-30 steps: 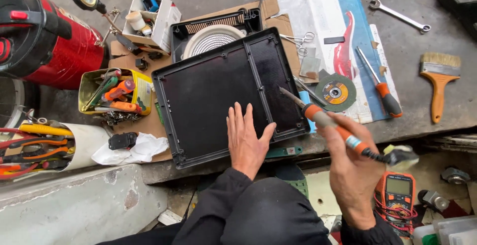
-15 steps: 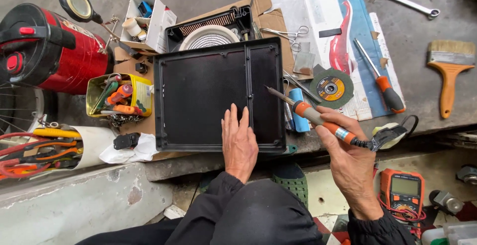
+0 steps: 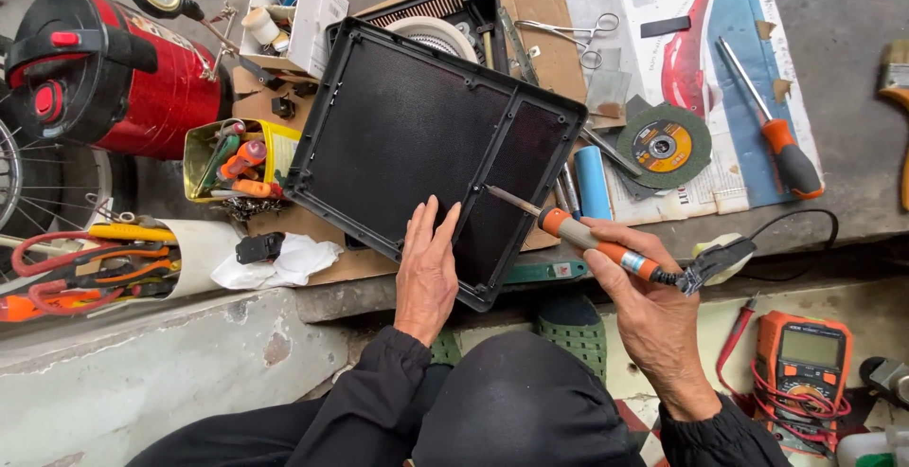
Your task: Using a soldering iron to weld or repair a plastic casing by melting the edges together.
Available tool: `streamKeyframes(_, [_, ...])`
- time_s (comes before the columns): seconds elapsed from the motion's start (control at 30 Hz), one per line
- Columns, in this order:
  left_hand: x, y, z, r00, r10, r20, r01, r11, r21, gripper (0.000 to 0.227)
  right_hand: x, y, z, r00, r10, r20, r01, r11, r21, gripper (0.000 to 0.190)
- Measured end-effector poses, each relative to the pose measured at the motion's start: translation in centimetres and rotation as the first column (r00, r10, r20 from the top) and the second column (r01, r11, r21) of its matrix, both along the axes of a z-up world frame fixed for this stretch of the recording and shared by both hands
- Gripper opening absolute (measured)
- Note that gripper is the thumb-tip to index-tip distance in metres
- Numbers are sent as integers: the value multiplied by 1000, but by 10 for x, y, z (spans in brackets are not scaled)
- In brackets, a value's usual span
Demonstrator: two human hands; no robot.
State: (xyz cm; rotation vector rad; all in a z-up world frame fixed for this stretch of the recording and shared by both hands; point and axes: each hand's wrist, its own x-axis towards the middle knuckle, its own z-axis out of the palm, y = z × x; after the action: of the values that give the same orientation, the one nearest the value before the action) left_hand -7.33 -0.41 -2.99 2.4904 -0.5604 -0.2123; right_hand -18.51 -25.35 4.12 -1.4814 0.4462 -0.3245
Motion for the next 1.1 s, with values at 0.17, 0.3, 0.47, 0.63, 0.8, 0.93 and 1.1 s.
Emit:
streamKeyframes(0.17, [1,0,0,1000,2,0,-2,1000,-10,60,1,5,-3,1000,-6,8,6,1000,8,23])
streamKeyframes(0.3, [1,1,-1,1000,1,1,-1,1000,-22,60,1,7,-3,999,-37,-36,36,999,-40,23])
streamKeyframes(0.47, [2,2,-5,1000,2,11,-2,1000,-15,61,4,3,-5,1000,-1,-22,1,1000,4,24])
streamKeyframes(0.63, [4,5,-3,1000,-16,12,16,1000,-11,62,13,-7,4,997,10,-81,-6,999,49,24])
streamKeyframes(0.8, [10,17,-1,999,-42,-8,42,999,-32,61,15,-17,-1,990,112,-86,-112,994,-6,24])
streamKeyframes(0.93, [15,27,1,999,-43,-14,42,999,-18,66,14,-14,2,981,157,-113,-168,982,-86,25])
streamKeyframes(1.1, [18,33,2,998,-56,-21,56,998,-21,68,11,-6,5,985,164,-48,-168,981,-96,28])
